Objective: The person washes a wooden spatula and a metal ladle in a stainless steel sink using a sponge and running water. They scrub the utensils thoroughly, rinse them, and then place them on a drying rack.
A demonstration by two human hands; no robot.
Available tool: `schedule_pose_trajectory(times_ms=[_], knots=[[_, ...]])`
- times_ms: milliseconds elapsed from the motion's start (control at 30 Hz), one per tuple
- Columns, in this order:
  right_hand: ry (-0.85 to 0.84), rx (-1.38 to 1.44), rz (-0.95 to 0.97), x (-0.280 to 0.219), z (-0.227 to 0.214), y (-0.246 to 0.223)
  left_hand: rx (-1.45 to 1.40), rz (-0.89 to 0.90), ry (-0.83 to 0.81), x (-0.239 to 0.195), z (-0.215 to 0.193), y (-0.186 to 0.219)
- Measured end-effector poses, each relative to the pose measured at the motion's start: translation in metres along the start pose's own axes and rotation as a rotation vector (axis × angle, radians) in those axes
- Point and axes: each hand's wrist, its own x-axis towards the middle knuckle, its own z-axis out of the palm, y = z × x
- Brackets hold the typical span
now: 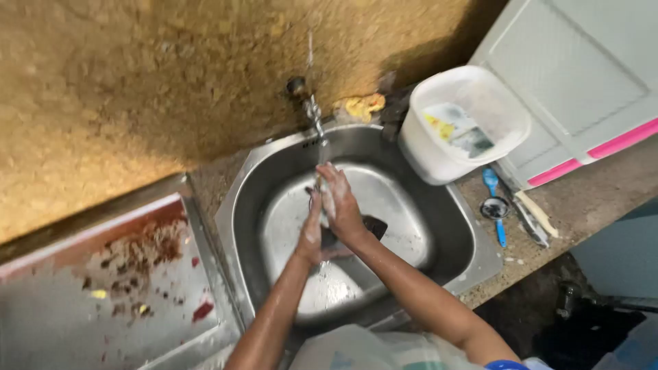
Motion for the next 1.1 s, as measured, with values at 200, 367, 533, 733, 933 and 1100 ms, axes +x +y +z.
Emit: schedule_pose_trajectory(times_ms=[200,367,533,733,933,1100], knots=[[0.095,0.027,-0.051,-0.009,0.022,0.015,-0.09,0.159,0.058,0.013,0.012,0.012],[0.057,0.013,-0.101,-0.017,0.019,0.009,-0.165,0.108,0.115,-0.002,0.033,0.021],[0.037,0.17,0.439,0.001,-0.003,-0.007,-0.029,-0.028,0.158,-0.025,0.057,0.007],[-0.088,0.352,0.422,-0.027,-0.006,-0.043,-0.099,-0.068,0.205,0.021,0.01,0.009],[-0.117,0.136,0.104,-0.022,0.028,0.039,-0.196,-0.123,0.207,0.008,0.023,0.002],[-0.216,-0.142,-0.005,-0.045,0.049,0.061,-0.061,-0.067,0.206,0.023,-0.008,-0.019]])
